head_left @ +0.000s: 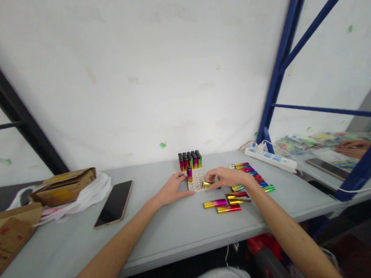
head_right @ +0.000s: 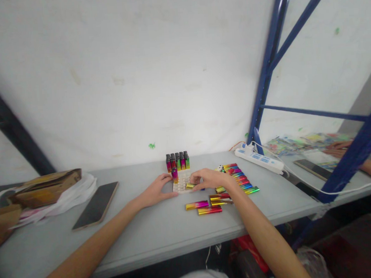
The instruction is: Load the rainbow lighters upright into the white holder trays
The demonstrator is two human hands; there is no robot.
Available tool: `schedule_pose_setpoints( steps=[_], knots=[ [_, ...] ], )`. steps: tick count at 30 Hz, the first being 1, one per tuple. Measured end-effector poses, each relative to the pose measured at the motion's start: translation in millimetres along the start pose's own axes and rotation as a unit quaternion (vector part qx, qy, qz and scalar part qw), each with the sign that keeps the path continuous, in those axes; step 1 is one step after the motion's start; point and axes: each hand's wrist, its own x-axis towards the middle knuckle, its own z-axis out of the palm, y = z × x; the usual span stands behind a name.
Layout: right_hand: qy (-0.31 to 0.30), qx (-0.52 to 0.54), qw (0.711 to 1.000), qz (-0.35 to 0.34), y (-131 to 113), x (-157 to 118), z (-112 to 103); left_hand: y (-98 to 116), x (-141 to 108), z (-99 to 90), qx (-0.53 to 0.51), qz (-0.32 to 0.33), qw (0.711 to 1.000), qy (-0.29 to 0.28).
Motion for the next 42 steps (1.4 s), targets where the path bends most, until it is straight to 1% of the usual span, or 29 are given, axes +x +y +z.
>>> schedule_pose_setpoints(
  steps=[3,5,7,11,13,17,20,22,24,25,27,29,32,35,38,42],
  knots=[
    [0.049,0.032,0.998,0.017,-4.4,0.4,-1.5,-1.1,0.1,1.1,0.002,0.008,1.000,0.004],
    [0.076,0.029,0.997,0.014,-7.1,2.7,-1.0,-1.3,0.2,1.6,0.001,0.010,1.000,0.008],
    [0.115,0.022,0.993,0.006,-8.9,7.1,1.8,-0.7,0.2,1.6,-0.001,0.009,1.000,0.009],
    [0.213,0.038,0.976,0.004,-9.9,18.2,11.5,1.8,0.3,0.4,-0.006,0.002,1.000,0.004],
    [0.241,0.073,0.968,0.010,-9.0,22.9,16.0,2.9,0.3,-0.3,-0.007,-0.003,1.000,-0.001],
    [0.268,0.174,0.947,0.032,-7.2,30.5,22.0,4.1,0.2,-1.5,-0.011,-0.004,1.000,-0.007],
    [0.304,0.215,0.928,0.023,-9.2,35.1,26.0,4.1,0.1,-2.2,-0.012,0.001,1.000,-0.008],
    [0.294,0.244,0.924,0.018,-11.9,37.4,29.7,3.8,0.0,-2.3,-0.012,0.005,1.000,-0.008],
    [0.265,0.277,0.923,0.022,-14.6,39.7,34.2,3.4,-0.1,-2.3,-0.012,0.006,1.000,-0.006],
    [0.256,0.294,0.920,0.031,-15.7,40.9,36.5,3.2,-0.2,-2.2,-0.012,0.004,1.000,-0.005],
    [0.256,0.311,0.913,0.065,-17.4,43.3,40.4,3.3,-0.4,-2.2,-0.011,0.001,1.000,-0.004],
    [0.276,0.284,0.913,0.094,-18.3,45.2,42.7,3.9,-0.5,-2.4,-0.011,0.002,1.000,-0.001],
    [0.316,0.164,0.929,0.097,-18.6,46.9,44.1,4.7,-0.7,-2.5,-0.011,0.004,1.000,0.002],
    [0.350,0.074,0.927,0.114,-17.0,48.7,46.1,4.0,-0.6,-1.7,-0.007,0.001,1.000,0.001],
    [0.361,0.052,0.919,0.146,-14.6,51.1,49.7,2.9,-0.4,-1.0,-0.003,-0.002,1.000,-0.001],
    [0.359,0.050,0.923,0.133,-13.9,52.9,52.4,3.7,-0.1,-1.7,-0.003,-0.003,1.000,-0.005]
  ],
)
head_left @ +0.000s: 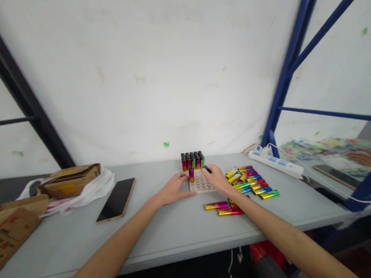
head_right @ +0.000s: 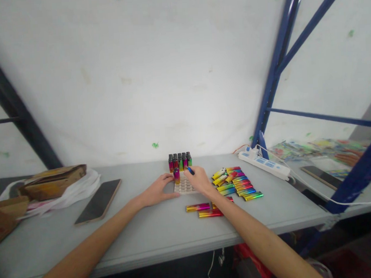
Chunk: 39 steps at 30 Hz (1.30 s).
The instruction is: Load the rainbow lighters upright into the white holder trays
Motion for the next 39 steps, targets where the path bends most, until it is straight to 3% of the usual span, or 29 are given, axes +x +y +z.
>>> schedule_pose_setpoints(
  steps=[4,7,12,18,26,32,35,39],
  knots=[
    [-0.012,0.000,1.000,-0.029,-2.5,0.0,-3.1,2.3,0.2,-1.2,-0.006,0.006,1.000,0.001],
    [-0.053,0.010,0.997,-0.049,-4.0,-0.1,-7.4,2.8,0.3,-0.9,-0.012,0.010,1.000,-0.001],
    [-0.040,-0.079,0.983,-0.160,-5.4,-0.7,-12.2,0.7,-0.1,0.6,-0.017,0.013,1.000,0.004],
    [-0.098,-0.144,0.974,-0.147,0.3,1.1,-9.3,-0.2,-0.9,1.2,-0.012,0.012,1.000,0.008],
    [-0.162,-0.224,0.935,-0.224,-4.9,0.7,-6.9,-1.1,0.2,3.9,-0.008,0.016,1.000,0.015],
    [-0.134,-0.367,0.904,-0.174,-22.1,-1.9,-5.9,-1.6,-0.6,3.9,-0.010,0.011,1.000,0.020],
    [-0.144,-0.328,0.919,-0.163,-25.4,-1.5,-15.9,-1.5,-0.4,3.8,-0.013,0.012,1.000,0.020],
    [-0.170,-0.173,0.957,-0.160,-30.0,-9.8,-49.7,0.4,0.8,3.5,-0.011,0.009,1.000,0.018]
  ],
)
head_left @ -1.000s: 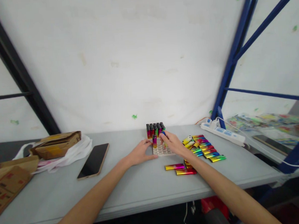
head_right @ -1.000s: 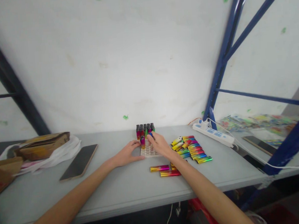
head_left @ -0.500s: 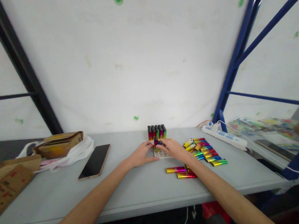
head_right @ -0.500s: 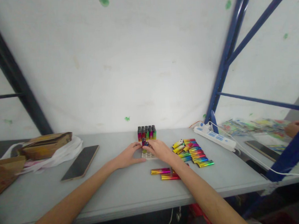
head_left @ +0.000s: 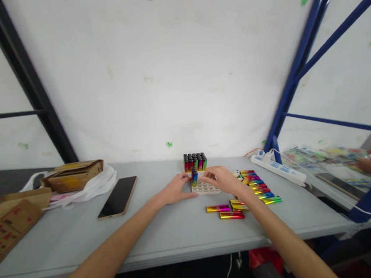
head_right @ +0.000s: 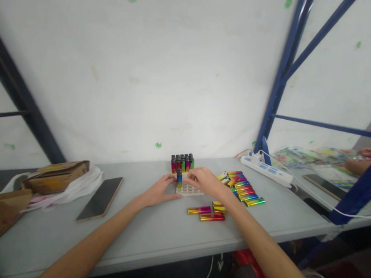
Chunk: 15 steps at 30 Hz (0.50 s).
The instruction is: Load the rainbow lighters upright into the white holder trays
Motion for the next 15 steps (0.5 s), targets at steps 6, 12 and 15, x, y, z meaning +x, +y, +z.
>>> schedule_pose_setpoints(
  steps=[6,12,15],
  knots=[
    [-0.145,0.018,0.989,-0.012,-11.0,-50.4,-25.1,2.9,-0.1,-1.5,0.014,-0.005,1.000,-0.013],
    [-0.110,-0.043,0.993,0.002,-25.4,-85.9,-9.5,2.3,-1.0,-1.3,0.022,-0.006,1.000,-0.014],
    [-0.069,-0.072,0.995,0.013,-23.2,-95.3,0.4,2.0,-1.0,-1.4,0.027,-0.009,0.999,-0.019]
  ],
)
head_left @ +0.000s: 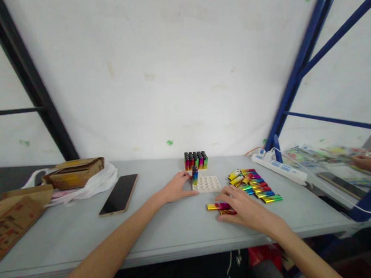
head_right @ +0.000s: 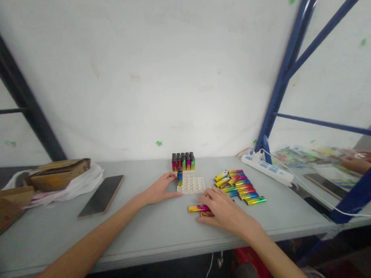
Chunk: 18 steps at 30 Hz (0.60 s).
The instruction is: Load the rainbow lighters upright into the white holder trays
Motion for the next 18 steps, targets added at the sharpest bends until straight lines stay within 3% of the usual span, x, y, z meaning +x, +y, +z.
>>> schedule_pose_setpoints(
  steps=[7,14,18],
  knots=[
    [0.027,0.023,0.999,-0.029,28.4,14.1,19.4,-2.8,0.2,1.1,-0.001,0.007,1.000,-0.002],
    [0.048,0.064,0.996,-0.044,46.3,28.4,22.5,-12.3,0.0,6.3,0.008,0.028,1.000,0.006],
    [0.093,0.086,0.990,-0.057,50.0,33.9,21.3,-9.9,0.7,5.5,0.009,0.022,1.000,0.001]
  ],
)
